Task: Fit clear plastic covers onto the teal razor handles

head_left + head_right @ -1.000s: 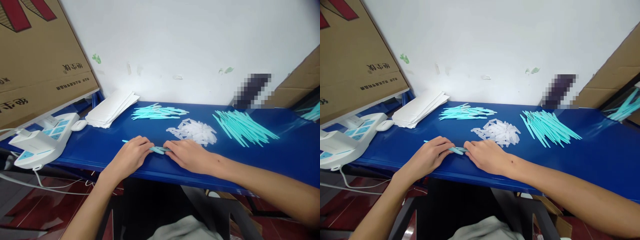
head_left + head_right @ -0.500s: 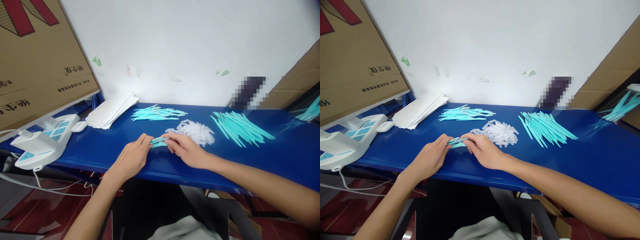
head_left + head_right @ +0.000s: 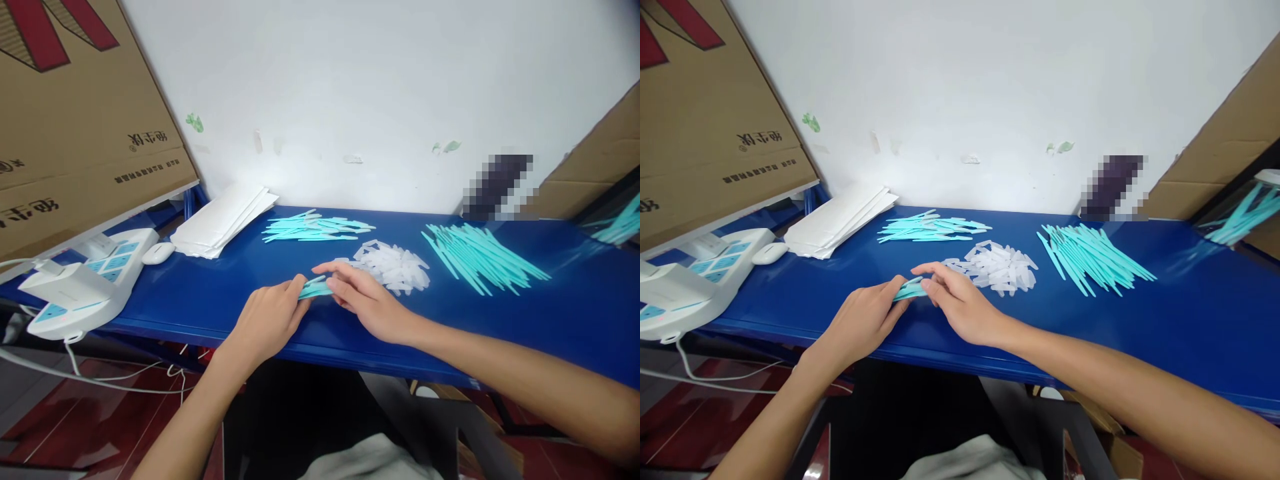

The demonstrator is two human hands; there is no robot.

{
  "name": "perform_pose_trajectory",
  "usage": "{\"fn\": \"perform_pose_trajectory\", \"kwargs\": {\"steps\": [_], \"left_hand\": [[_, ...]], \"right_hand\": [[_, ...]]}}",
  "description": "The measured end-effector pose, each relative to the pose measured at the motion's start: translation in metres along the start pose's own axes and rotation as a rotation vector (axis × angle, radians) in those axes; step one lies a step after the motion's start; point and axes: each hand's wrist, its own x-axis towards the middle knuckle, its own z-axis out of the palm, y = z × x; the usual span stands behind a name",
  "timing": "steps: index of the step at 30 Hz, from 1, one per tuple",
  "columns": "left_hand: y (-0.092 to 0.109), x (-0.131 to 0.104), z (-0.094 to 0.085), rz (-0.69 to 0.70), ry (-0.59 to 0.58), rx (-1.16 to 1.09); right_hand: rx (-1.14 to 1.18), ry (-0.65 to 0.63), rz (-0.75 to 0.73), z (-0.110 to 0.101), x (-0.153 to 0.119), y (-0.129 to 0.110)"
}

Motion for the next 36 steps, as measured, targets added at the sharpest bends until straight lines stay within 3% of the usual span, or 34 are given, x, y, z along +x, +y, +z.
{"fn": "perform_pose_trajectory", "kwargs": {"steps": [3, 11, 21, 25, 31, 36], "left_hand": [[0.006, 0.000, -0.001, -0.007, 0.007, 0.016], [0.032, -0.001, -0.001, -0.026, 0.060, -0.143], [0.021, -0.008, -0.012, 0.046, 0.006, -0.432], [0.017, -0.014, -0.021, 0.041, -0.056, -0.488], [0.014, -0.015, -0.024, 0.017, -0.060, -0.590], [0.010, -0.010, -0.019, -0.008, 0.024, -0.630]], "right_hand": [[-0.206, 0.047, -0.102, 0.001, -0.004, 0.000], [-0.439, 0.139, -0.437, -0.001, -0.009, 0.002], [-0.581, 0.069, -0.629, -0.015, -0.004, 0.010], [-0.513, 0.033, -0.558, -0.017, -0.002, 0.011], [-0.091, 0.052, -0.230, -0.008, -0.003, 0.005], [-0.019, 0.018, -0.243, -0.008, -0.005, -0.002]]}}
